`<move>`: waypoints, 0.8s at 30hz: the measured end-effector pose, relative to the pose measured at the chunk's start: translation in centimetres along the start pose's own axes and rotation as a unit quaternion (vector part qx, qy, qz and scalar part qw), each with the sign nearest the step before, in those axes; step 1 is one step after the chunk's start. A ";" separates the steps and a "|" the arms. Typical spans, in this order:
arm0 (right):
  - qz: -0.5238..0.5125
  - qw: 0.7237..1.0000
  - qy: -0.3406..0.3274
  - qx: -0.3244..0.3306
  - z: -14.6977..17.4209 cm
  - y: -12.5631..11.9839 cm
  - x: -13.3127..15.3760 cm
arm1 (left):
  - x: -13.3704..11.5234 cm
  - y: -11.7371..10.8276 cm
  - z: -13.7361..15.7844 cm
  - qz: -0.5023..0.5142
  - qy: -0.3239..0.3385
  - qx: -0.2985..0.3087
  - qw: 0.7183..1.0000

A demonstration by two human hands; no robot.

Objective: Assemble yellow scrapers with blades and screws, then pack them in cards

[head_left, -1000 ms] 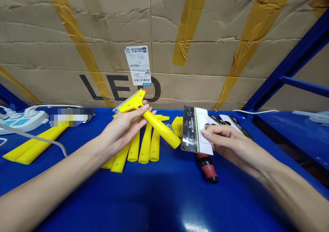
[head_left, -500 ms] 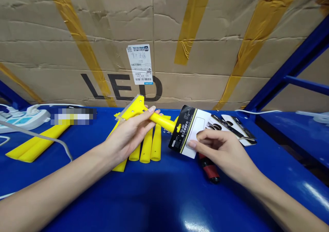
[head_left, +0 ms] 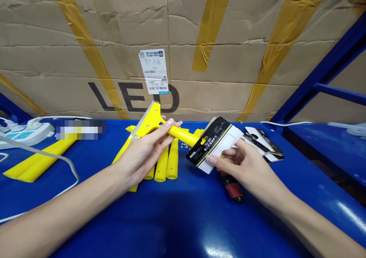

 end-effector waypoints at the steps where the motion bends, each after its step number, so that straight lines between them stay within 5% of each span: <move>1: -0.025 0.999 0.015 0.017 0.1 0.1 0.0 | -0.1 0.0 0.0 -0.009 0.006 0.012 1.000; 5: -0.082 0.992 0.045 0.087 0.4 0.5 0.4 | -0.1 -0.3 -0.1 -0.029 0.016 0.031 0.999; 11: 0.093 0.995 -0.020 -0.023 0.5 0.0 0.8 | 0.8 -0.5 0.3 -0.054 -0.005 0.031 0.998; 19: -0.086 0.987 0.075 0.110 0.8 0.3 0.8 | 1.4 -0.4 0.7 -0.080 -0.036 0.078 0.993; 24: -0.106 0.989 0.067 0.081 0.9 0.6 1.1 | 1.2 0.0 1.4 -0.093 -0.069 0.117 0.986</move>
Point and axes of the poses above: each hand's wrist, its own z-axis away from the middle knuckle, its own y-axis out of the palm, x = y × z, the point moved 3 cm from there along -z, towards the middle knuckle, and after that the axes turned 6 degrees about x, right-handed, at the moved point
